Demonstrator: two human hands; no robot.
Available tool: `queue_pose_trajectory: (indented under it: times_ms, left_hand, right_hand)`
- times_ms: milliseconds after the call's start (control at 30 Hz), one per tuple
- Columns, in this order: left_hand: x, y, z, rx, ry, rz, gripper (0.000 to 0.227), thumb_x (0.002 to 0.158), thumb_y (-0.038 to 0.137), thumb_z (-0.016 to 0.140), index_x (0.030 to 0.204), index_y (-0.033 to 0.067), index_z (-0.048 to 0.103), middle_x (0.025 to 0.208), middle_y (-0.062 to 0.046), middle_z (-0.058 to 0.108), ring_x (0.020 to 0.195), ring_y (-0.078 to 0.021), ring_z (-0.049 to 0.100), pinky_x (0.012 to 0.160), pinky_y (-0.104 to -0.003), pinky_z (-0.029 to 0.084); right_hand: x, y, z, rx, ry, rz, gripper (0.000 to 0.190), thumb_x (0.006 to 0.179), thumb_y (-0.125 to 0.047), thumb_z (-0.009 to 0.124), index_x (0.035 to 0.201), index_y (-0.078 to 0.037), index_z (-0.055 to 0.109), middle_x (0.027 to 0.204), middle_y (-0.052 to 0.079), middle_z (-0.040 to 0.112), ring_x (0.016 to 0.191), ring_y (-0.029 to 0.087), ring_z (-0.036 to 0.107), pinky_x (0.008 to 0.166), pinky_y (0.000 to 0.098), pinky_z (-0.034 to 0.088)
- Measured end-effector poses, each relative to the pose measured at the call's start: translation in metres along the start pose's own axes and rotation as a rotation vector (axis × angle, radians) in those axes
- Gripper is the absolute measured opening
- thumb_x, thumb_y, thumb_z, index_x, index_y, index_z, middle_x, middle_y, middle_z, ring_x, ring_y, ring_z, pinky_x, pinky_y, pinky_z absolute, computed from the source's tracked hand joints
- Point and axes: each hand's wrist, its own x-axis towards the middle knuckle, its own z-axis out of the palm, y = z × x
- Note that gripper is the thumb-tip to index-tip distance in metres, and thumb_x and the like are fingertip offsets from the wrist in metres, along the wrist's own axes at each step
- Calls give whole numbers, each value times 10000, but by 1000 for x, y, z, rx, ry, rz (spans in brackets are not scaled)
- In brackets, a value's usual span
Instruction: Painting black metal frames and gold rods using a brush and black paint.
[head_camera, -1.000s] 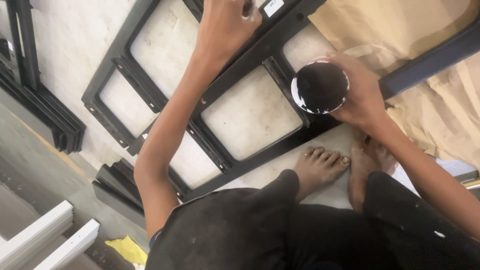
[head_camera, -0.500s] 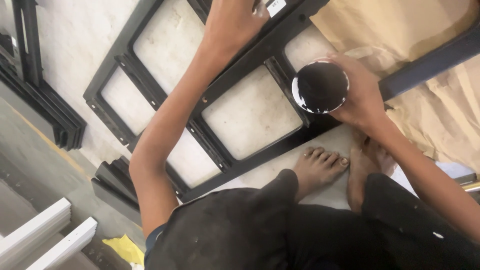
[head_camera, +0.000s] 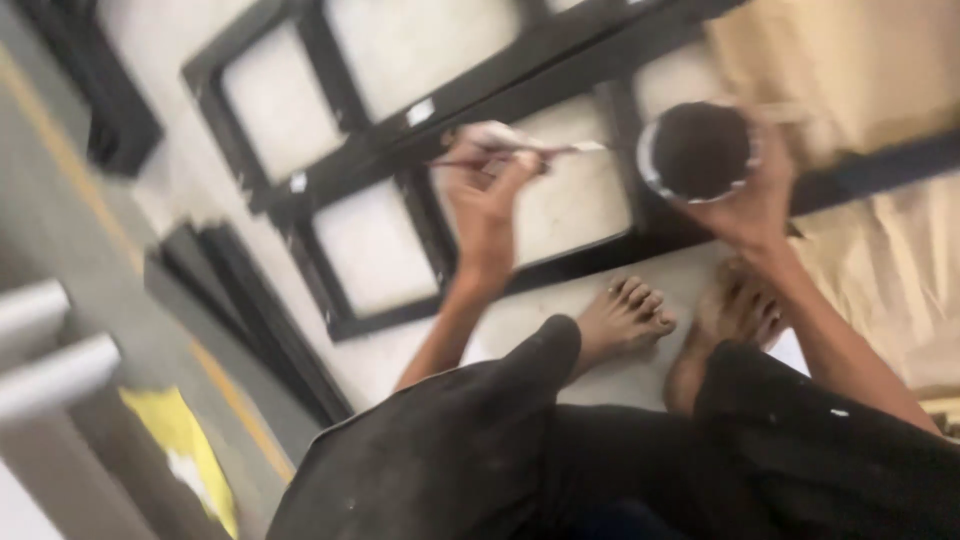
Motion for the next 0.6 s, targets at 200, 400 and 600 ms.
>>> queue_pose_trajectory:
  times_ms: [200,400,600]
  left_hand:
    - [15,-23,-204,-1577,1168,-828,103,997,-45,615,1061,21,568,1020,-98,667,985,-221,719,915,-364,622]
    - [-29,18,-226,-1791,1440,-912,135,956,-69,598,1032,34,556,988,-130,682,926,-222,711,832,-370,615]
    - [-73,23,-221,-1560,1846,-1123,149,925,-92,599,1015,25,582,940,-116,672,854,-202,696,816,-307,600]
  right_hand:
    - [8,9,4,87,-75,-40,924,826,-283,968,1558,-105,433,1393,138,632,1298,247,654,1111,387,528]
    - [20,11,34,16,-98,-321,1210,825,-176,986,1648,-143,99,1563,188,417,1478,349,521,1252,480,458]
    - [44,-64,93,451,-293,-154,997,870,-230,949,1607,-158,283,1503,136,580,1347,275,626,1152,447,501]
